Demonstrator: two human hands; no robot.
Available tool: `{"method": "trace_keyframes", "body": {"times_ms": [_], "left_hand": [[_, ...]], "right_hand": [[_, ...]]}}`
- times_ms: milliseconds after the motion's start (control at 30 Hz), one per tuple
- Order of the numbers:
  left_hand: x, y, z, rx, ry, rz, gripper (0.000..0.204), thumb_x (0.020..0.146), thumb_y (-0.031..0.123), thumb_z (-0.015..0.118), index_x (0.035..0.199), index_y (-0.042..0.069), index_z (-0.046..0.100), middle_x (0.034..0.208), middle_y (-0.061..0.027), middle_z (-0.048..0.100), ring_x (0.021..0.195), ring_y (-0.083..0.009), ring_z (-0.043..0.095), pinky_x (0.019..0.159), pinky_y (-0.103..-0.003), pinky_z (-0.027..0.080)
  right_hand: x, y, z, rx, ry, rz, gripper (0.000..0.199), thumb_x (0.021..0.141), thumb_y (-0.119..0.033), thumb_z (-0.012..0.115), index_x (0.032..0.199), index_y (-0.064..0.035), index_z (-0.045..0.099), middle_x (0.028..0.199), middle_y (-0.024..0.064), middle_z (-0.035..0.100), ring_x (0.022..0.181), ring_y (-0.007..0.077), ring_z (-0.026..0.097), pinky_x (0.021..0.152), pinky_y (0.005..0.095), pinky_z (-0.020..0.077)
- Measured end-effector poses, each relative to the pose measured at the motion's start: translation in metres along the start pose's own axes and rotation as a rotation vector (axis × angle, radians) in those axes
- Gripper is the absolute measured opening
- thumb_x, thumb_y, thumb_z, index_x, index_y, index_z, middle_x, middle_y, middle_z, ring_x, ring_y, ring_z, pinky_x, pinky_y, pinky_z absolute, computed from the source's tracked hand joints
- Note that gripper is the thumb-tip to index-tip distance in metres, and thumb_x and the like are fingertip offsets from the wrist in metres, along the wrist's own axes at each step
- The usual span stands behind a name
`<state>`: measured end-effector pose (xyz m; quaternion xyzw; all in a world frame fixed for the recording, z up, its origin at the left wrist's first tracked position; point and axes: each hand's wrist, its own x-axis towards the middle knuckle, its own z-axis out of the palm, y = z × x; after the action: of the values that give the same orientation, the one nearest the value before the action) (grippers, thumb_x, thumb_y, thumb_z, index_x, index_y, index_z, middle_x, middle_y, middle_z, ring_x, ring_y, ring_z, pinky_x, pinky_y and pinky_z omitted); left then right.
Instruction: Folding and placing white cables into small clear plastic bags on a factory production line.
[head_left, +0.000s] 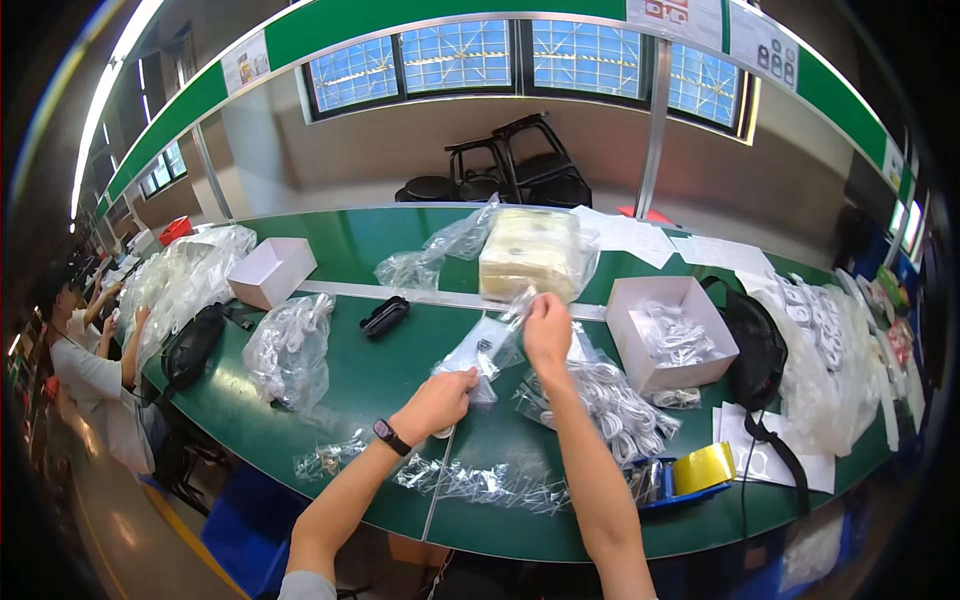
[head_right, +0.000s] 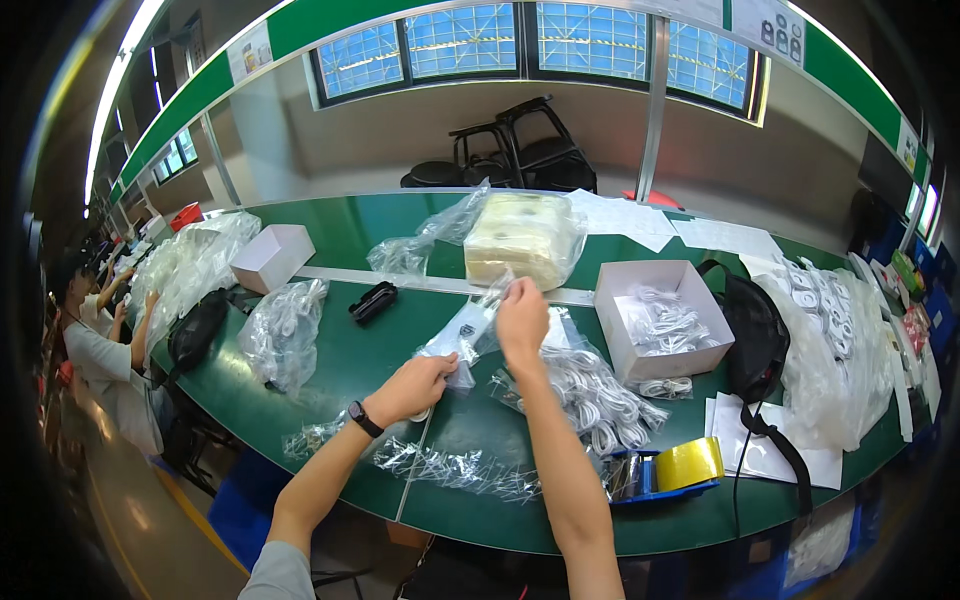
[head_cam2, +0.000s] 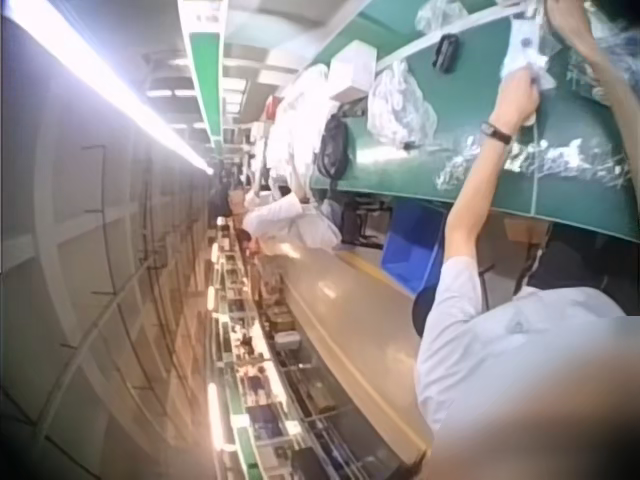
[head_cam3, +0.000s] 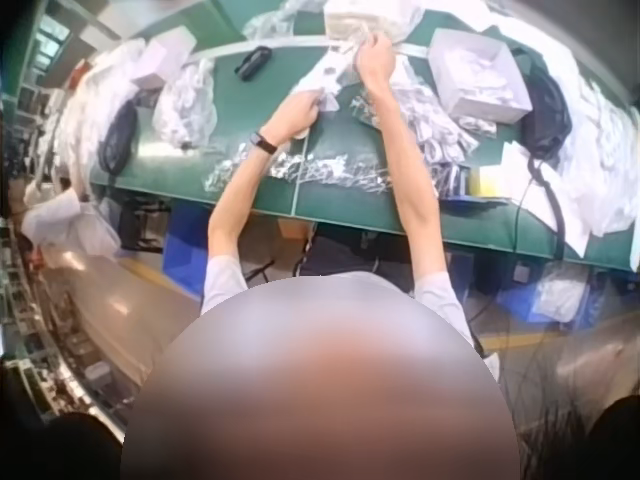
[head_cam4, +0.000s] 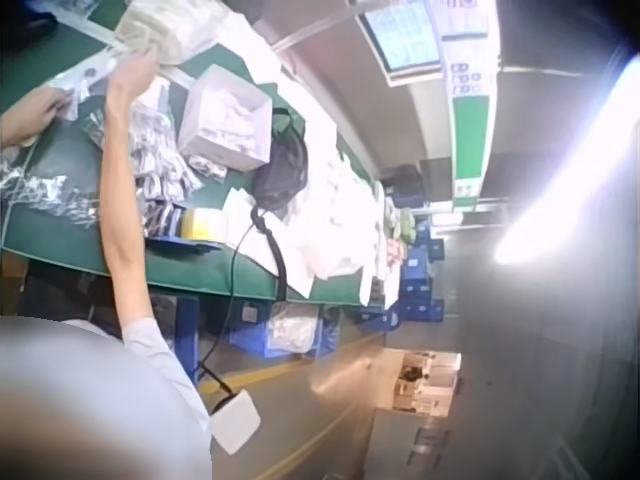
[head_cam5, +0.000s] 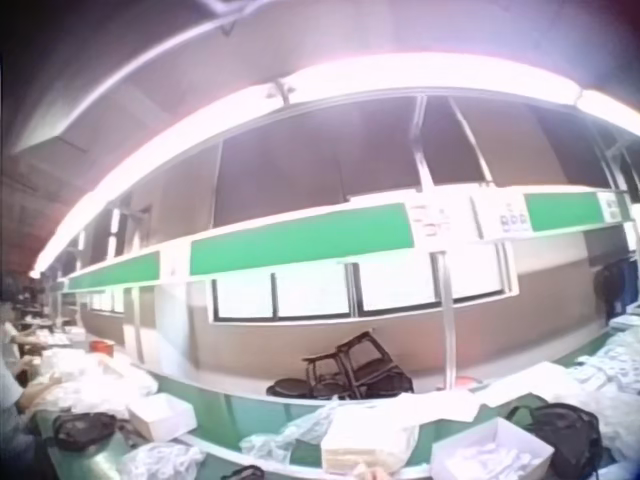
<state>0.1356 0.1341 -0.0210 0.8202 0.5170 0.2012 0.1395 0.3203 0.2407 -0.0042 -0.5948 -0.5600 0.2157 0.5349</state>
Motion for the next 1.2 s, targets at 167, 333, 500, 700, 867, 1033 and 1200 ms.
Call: {"method": "trace_keyframes", "body": {"times_ms": [167,333,500,700,867,1033,1200], "left_hand": [[0.001,-0.014,-0.008,-0.047,-0.046,-0.002,0.036,0.078,0.002,0.048,0.110,0.001,0.065,0.129,-0.0205,0.057,0.102,-0.0412,0.060,0.093,-0.043,0.047],[-0.007,0.023,-0.048,-0.233,0.227,0.003,0.048,0.079,-0.004,0.048,0.124,0.005,0.062,0.147,-0.0203,0.041,0.075,-0.0222,0.067,0.069,-0.033,0.054],[-0.005,0.034,-0.071,-0.711,0.220,-0.121,0.043,0.089,-0.003,0.044,0.130,0.002,0.056,0.129,-0.0106,0.059,0.067,-0.0076,0.061,0.059,-0.021,0.052],[0.001,0.058,-0.074,-1.150,0.205,-0.080,0.041,0.093,0.002,0.043,0.133,-0.001,0.052,0.117,-0.0121,0.065,0.066,-0.0085,0.061,0.061,-0.022,0.053],[0.000,0.056,-0.065,-1.344,0.414,-0.002,0.041,0.099,0.013,0.041,0.136,-0.002,0.047,0.085,-0.0100,0.068,0.067,-0.0133,0.063,0.065,-0.026,0.053],[0.000,0.055,-0.062,-1.375,0.509,-0.017,0.043,0.101,0.019,0.042,0.138,-0.002,0.046,0.072,-0.0072,0.064,0.063,-0.0131,0.062,0.059,-0.025,0.051],[-0.001,0.026,-0.059,-1.161,0.747,-0.085,0.041,0.101,0.019,0.043,0.138,0.002,0.048,0.071,-0.0066,0.064,0.060,-0.0097,0.059,0.054,-0.022,0.047]], "right_hand": [[0.007,-0.031,-0.023,0.483,-0.151,-0.014,0.026,0.099,-0.016,0.049,0.088,0.0035,0.062,0.080,0.0119,0.068,0.072,0.0194,0.069,0.063,0.0297,0.0522],[0.002,-0.061,-0.044,0.743,-0.325,0.142,0.024,0.100,-0.017,0.046,0.095,0.0004,0.061,0.085,0.0110,0.069,0.076,0.0209,0.070,0.066,0.0297,0.0542],[-0.001,-0.069,-0.049,0.879,-0.392,0.196,0.021,0.100,-0.020,0.047,0.102,-0.0022,0.059,0.094,0.0119,0.069,0.083,0.0220,0.070,0.068,0.0291,0.0554],[-0.018,-0.079,-0.032,1.305,-0.464,0.221,0.018,0.099,-0.018,0.051,0.100,-0.0044,0.063,0.094,0.0056,0.068,0.089,0.0147,0.066,0.082,0.0292,0.0496],[-0.039,-0.077,-0.001,1.181,-0.329,0.234,0.017,0.095,-0.019,0.058,0.098,-0.0074,0.070,0.090,-0.0020,0.066,0.079,0.0063,0.056,0.073,0.0235,0.0393],[-0.056,-0.072,0.015,0.990,-0.275,0.263,0.021,0.094,-0.020,0.058,0.102,-0.0038,0.069,0.086,-0.0009,0.065,0.077,0.0077,0.056,0.070,0.0248,0.0419],[-0.074,-0.068,0.035,0.746,-0.506,0.149,0.033,0.098,-0.032,0.053,0.111,-0.0043,0.066,0.091,0.0027,0.066,0.077,0.0109,0.059,0.071,0.0268,0.0447]]}}
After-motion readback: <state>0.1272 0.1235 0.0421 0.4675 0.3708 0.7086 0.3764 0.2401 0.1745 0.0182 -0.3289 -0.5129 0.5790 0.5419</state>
